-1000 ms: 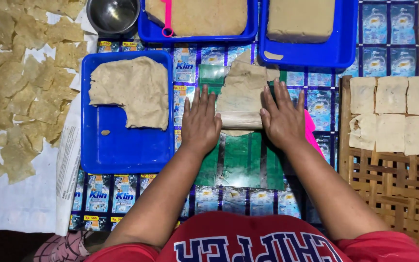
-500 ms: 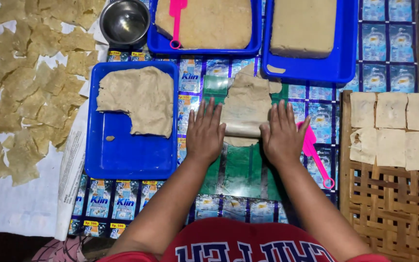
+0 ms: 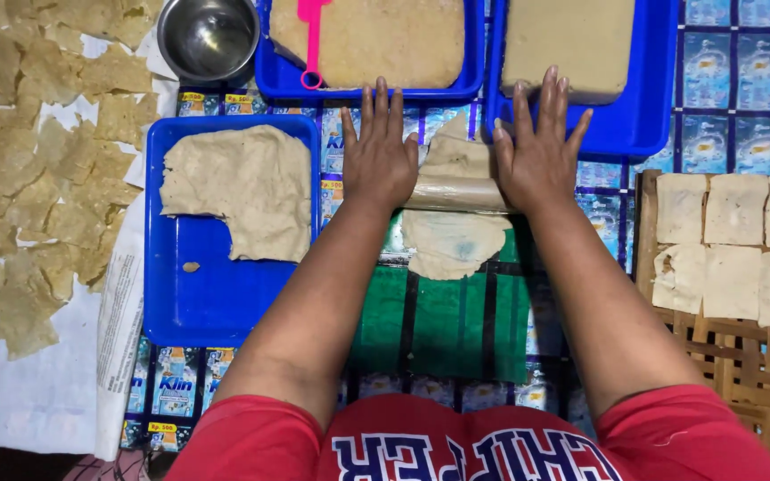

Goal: Rolling out dough and cutting it into squares to prepare food wrappers.

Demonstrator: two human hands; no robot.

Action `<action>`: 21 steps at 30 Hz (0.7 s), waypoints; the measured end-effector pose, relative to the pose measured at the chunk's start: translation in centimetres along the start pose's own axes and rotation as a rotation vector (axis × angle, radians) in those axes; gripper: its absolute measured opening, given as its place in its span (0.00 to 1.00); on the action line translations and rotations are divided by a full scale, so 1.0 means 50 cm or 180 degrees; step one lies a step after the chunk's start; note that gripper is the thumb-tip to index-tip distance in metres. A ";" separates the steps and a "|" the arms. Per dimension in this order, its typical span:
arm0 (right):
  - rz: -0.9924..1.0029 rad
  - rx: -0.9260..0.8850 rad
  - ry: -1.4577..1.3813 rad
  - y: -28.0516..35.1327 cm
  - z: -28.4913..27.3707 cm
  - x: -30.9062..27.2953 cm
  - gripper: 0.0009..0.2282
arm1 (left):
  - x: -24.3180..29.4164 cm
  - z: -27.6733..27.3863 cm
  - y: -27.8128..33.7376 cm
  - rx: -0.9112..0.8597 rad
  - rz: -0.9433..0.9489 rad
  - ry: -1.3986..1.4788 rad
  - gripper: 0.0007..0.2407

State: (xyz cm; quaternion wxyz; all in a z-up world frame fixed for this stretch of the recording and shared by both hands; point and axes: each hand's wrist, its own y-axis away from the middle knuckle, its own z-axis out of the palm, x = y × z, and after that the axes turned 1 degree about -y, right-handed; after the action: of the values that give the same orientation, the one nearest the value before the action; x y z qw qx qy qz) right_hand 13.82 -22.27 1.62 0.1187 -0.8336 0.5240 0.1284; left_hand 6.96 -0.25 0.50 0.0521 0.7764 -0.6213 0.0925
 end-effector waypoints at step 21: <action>0.0132 0.0422 -0.0431 0.545 0.066 -0.052 0.27 | 0.163 0.054 0.179 0.0103 0.1197 0.0353 0.25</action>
State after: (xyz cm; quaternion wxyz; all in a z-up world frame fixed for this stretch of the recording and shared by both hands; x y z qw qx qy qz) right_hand -12.21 -30.51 -2.32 0.2061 -0.8023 0.5392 0.1519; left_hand 0.19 -10.53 -0.77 0.0556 0.6411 -0.7500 0.1532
